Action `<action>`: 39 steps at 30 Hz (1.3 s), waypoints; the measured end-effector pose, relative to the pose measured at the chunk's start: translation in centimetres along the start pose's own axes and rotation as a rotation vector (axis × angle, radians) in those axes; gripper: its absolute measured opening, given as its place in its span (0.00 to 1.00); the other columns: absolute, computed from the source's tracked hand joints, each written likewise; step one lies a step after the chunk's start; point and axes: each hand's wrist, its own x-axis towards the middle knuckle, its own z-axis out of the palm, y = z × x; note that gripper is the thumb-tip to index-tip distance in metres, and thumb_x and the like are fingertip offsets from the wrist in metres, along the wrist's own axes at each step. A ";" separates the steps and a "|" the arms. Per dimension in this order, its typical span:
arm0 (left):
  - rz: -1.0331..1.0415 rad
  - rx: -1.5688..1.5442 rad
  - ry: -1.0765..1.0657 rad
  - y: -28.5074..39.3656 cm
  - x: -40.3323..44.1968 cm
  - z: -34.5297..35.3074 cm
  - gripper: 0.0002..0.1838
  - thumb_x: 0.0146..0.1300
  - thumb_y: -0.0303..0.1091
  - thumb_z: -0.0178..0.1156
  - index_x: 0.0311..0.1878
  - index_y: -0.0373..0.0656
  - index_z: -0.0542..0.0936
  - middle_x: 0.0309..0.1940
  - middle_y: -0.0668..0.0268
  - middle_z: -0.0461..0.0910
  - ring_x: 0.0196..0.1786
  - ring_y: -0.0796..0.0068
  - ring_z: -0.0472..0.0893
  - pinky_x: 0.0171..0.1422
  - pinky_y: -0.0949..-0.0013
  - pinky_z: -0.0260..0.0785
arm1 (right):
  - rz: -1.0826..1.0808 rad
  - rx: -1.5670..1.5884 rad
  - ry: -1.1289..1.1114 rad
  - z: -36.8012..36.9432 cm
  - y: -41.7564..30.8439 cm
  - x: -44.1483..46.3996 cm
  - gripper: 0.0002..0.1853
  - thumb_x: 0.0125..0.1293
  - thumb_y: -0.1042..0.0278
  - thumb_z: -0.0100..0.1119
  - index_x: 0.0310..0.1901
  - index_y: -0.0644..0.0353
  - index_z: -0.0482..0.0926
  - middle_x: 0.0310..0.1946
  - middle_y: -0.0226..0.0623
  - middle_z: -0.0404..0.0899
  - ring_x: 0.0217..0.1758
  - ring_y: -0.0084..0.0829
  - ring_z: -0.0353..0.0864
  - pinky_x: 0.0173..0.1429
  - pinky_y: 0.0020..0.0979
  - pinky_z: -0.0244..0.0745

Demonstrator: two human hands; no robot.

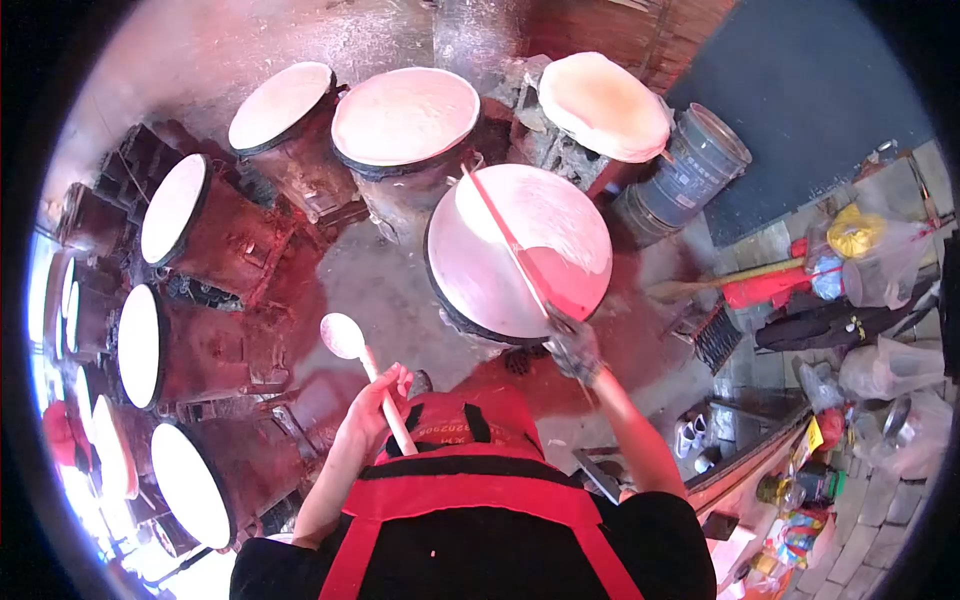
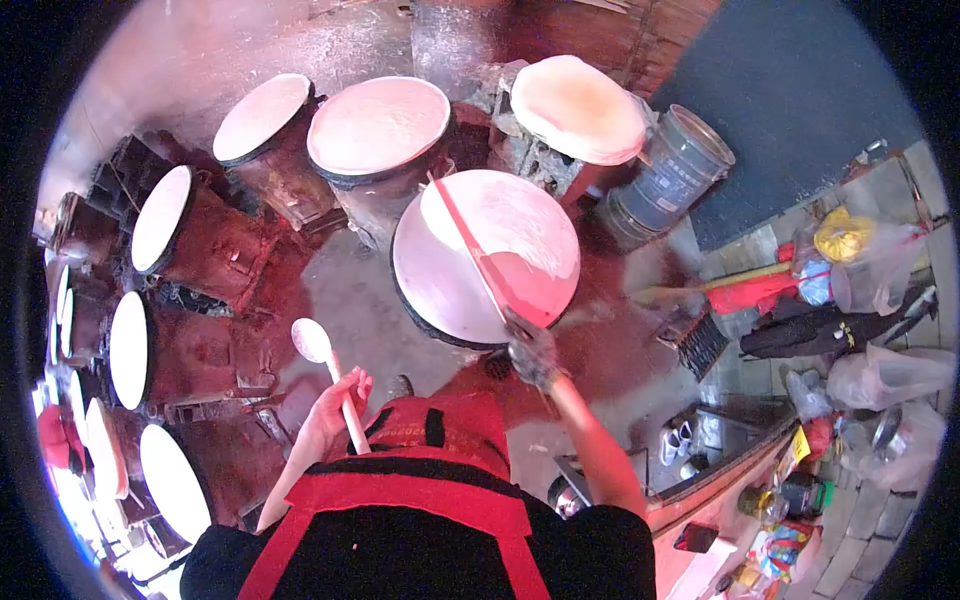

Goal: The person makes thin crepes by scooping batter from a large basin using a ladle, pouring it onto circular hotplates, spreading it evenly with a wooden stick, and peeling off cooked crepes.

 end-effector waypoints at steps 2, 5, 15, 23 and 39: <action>0.000 -0.096 0.046 0.2 -0.6 0.3 0.09 0.59 0.37 0.61 0.40 0.47 0.76 0.34 0.68 0.80 0.30 0.81 0.79 0.36 0.75 0.75 | 0.082 0.127 -0.001 -2.0 -0.9 -0.9 0.21 0.65 0.64 0.49 0.60 0.51 0.68 0.20 0.20 0.68 0.10 0.16 0.61 0.12 0.18 0.56; 0.044 -0.074 0.049 -1.3 -1.2 2.8 0.09 0.58 0.35 0.62 0.39 0.45 0.75 0.35 0.68 0.80 0.31 0.80 0.79 0.34 0.77 0.74 | -0.049 -0.127 0.357 -4.3 -3.6 -1.2 0.21 0.63 0.67 0.52 0.59 0.50 0.69 0.15 0.18 0.65 0.08 0.16 0.57 0.11 0.20 0.52; 0.113 -0.286 0.035 -7.3 -1.8 4.0 0.07 0.60 0.28 0.58 0.40 0.36 0.74 0.36 0.61 0.79 0.40 0.68 0.80 0.33 0.78 0.77 | 0.138 -0.239 -0.009 -3.2 -7.7 1.3 0.20 0.62 0.72 0.53 0.57 0.54 0.72 0.21 0.17 0.69 0.13 0.13 0.60 0.16 0.16 0.54; 0.137 -0.381 0.109 -10.1 -4.0 3.7 0.06 0.60 0.26 0.57 0.39 0.35 0.73 0.36 0.60 0.78 0.45 0.66 0.79 0.31 0.80 0.76 | 0.078 -0.351 -0.055 -6.6 -7.3 6.6 0.15 0.63 0.61 0.54 0.50 0.55 0.77 0.20 0.14 0.68 0.15 0.12 0.61 0.17 0.16 0.53; -0.219 -0.051 -0.188 0.0 -1.6 0.9 0.06 0.62 0.25 0.54 0.41 0.40 0.70 0.35 0.63 0.73 0.22 0.87 0.70 0.17 0.87 0.58 | -0.462 -0.437 0.574 -0.4 9.3 -3.2 0.19 0.64 0.68 0.51 0.57 0.50 0.72 0.17 0.22 0.66 0.13 0.15 0.60 0.16 0.22 0.56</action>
